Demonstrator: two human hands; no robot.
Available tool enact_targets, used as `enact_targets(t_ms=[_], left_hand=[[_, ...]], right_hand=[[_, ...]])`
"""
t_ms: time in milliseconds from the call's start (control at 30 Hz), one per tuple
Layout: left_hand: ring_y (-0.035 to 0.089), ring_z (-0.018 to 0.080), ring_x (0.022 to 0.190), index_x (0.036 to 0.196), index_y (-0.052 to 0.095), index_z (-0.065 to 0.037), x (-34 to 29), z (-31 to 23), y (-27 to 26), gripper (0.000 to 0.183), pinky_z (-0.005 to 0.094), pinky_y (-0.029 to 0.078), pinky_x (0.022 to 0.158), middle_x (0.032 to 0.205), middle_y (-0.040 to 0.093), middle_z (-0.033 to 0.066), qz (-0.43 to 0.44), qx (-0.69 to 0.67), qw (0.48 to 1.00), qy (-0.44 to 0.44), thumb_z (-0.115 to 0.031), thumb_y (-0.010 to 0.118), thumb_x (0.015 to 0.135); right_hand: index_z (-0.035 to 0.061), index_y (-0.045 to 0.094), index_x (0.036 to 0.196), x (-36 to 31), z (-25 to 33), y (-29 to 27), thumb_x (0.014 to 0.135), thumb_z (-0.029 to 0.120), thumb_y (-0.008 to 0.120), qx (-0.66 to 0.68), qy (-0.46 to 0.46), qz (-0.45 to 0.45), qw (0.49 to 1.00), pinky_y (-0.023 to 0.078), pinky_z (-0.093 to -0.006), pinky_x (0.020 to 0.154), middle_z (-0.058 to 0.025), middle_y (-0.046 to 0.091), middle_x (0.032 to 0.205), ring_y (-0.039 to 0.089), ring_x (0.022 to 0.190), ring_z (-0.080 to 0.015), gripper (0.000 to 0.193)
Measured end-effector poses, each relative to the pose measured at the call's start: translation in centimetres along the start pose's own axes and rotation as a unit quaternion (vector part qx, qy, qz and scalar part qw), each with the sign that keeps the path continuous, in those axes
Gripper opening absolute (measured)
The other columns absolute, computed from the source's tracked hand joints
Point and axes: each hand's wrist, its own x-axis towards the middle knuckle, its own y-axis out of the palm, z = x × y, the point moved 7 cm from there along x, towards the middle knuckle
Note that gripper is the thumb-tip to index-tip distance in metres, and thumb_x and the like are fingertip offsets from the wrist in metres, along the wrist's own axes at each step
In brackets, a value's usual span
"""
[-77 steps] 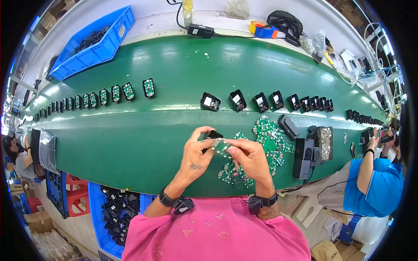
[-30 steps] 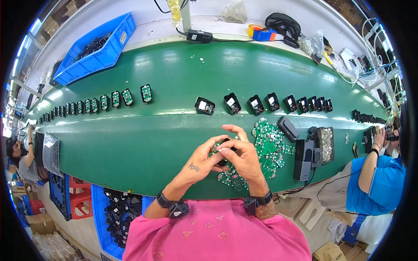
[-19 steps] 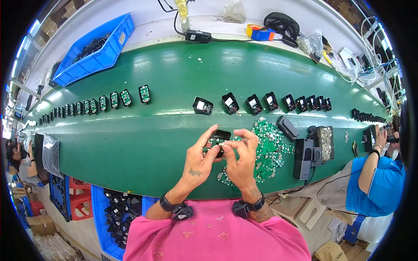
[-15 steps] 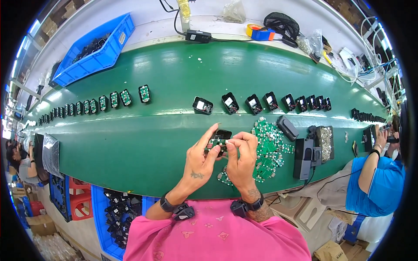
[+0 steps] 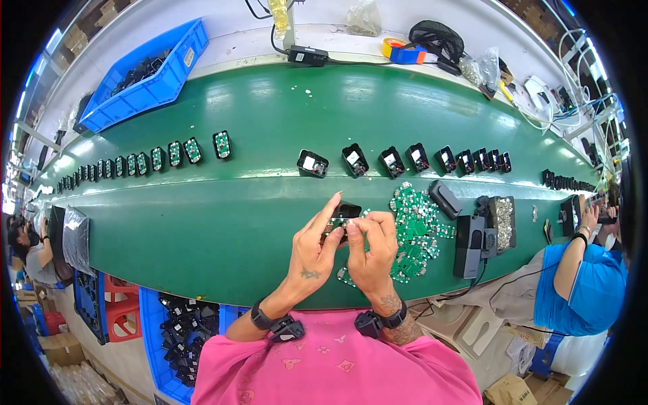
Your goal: The person picks up a black plastic housing and a circuit board, fits the board into the housing, and presses them together by hand. They then place the assembled unit onto the green conveyor belt and repeat the process.
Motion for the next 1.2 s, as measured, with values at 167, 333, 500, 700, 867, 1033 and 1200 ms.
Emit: enact_targets(t_ms=[167, 333, 500, 700, 867, 1033, 1200], left_hand=[[0.061, 0.01, 0.081, 0.149, 0.043, -0.003, 0.0, 0.3, -0.4, 0.055, 0.0273, 0.056, 0.075, 0.108, 0.065, 0.0113, -0.027, -0.06, 0.998, 0.003, 0.001, 0.056, 0.096], [0.061, 0.0106, 0.083, 0.148, 0.044, -0.003, -0.1, 0.3, -0.6, 0.053, 0.0266, 0.055, 0.077, 0.114, 0.064, 0.013, -0.031, -0.08, 0.996, 0.001, 0.0, 0.056, 0.096], [0.061, 0.013, 0.086, 0.146, 0.046, -0.003, 0.0, -0.2, -0.8, 0.053, 0.0261, 0.052, 0.079, 0.129, 0.062, 0.0174, -0.028, -0.026, 0.999, 0.031, 0.002, 0.057, 0.095], [0.064, 0.0177, 0.087, 0.145, 0.048, -0.005, -0.1, -0.8, -0.8, 0.056, 0.0276, 0.052, 0.079, 0.131, 0.06, 0.0204, -0.041, 0.029, 0.996, 0.079, 0.008, 0.057, 0.092], [0.065, 0.0211, 0.09, 0.145, 0.049, -0.005, 0.1, -1.0, -0.7, 0.058, 0.029, 0.052, 0.08, 0.131, 0.06, 0.0214, -0.006, 0.031, 0.996, 0.078, 0.01, 0.058, 0.09], [0.068, 0.0249, 0.095, 0.144, 0.05, -0.005, 0.1, -1.0, -0.5, 0.058, 0.0316, 0.053, 0.082, 0.13, 0.06, 0.0222, 0.001, 0.037, 0.998, 0.058, 0.01, 0.057, 0.089], [0.069, 0.0269, 0.096, 0.141, 0.054, -0.004, -0.4, -2.3, -0.4, 0.055, 0.0322, 0.055, 0.08, 0.131, 0.061, 0.0223, -0.044, 0.117, 0.982, 0.144, 0.01, 0.059, 0.088]], right_hand=[[-0.0011, 0.063, 0.087, 0.2, -0.2, 0.1, 0.092, 0.005, 0.063, 0.036, 0.093, 0.066, 0.993, 0.041, -0.0325, 0.057, -0.0101, 0.055, 0.074, 0.053, 0.064, -0.0208, 0.008], [-0.0031, 0.061, 0.086, 1.1, 0.3, 0.3, 0.092, 0.004, 0.062, 0.077, 0.101, 0.142, 0.982, 0.039, -0.0322, 0.053, -0.0086, 0.057, 0.071, 0.051, 0.057, -0.0185, 0.01], [-0.0029, 0.061, 0.084, 1.2, -0.1, 0.5, 0.092, 0.005, 0.063, 0.088, 0.116, 0.161, 0.976, 0.039, -0.032, 0.052, -0.0087, 0.057, 0.071, 0.052, 0.056, -0.0185, 0.011], [-0.0029, 0.061, 0.083, 1.8, -0.3, 0.3, 0.09, 0.004, 0.064, 0.083, 0.09, 0.195, 0.973, 0.04, -0.0331, 0.052, -0.0097, 0.057, 0.071, 0.053, 0.057, -0.0211, 0.01], [-0.0029, 0.06, 0.083, 1.7, -0.8, 0.3, 0.089, 0.004, 0.064, 0.098, 0.079, 0.217, 0.968, 0.041, -0.0347, 0.054, -0.0109, 0.058, 0.072, 0.054, 0.059, -0.0234, 0.01], [-0.0025, 0.061, 0.084, 1.6, -1.0, 0.3, 0.089, 0.005, 0.064, 0.104, 0.083, 0.231, 0.964, 0.042, -0.0352, 0.055, -0.011, 0.058, 0.073, 0.055, 0.06, -0.0242, 0.009], [-0.0025, 0.061, 0.085, 1.5, -0.5, 0.1, 0.089, 0.004, 0.064, 0.083, 0.073, 0.219, 0.969, 0.043, -0.0369, 0.056, -0.0122, 0.058, 0.073, 0.057, 0.061, -0.0271, 0.009]])
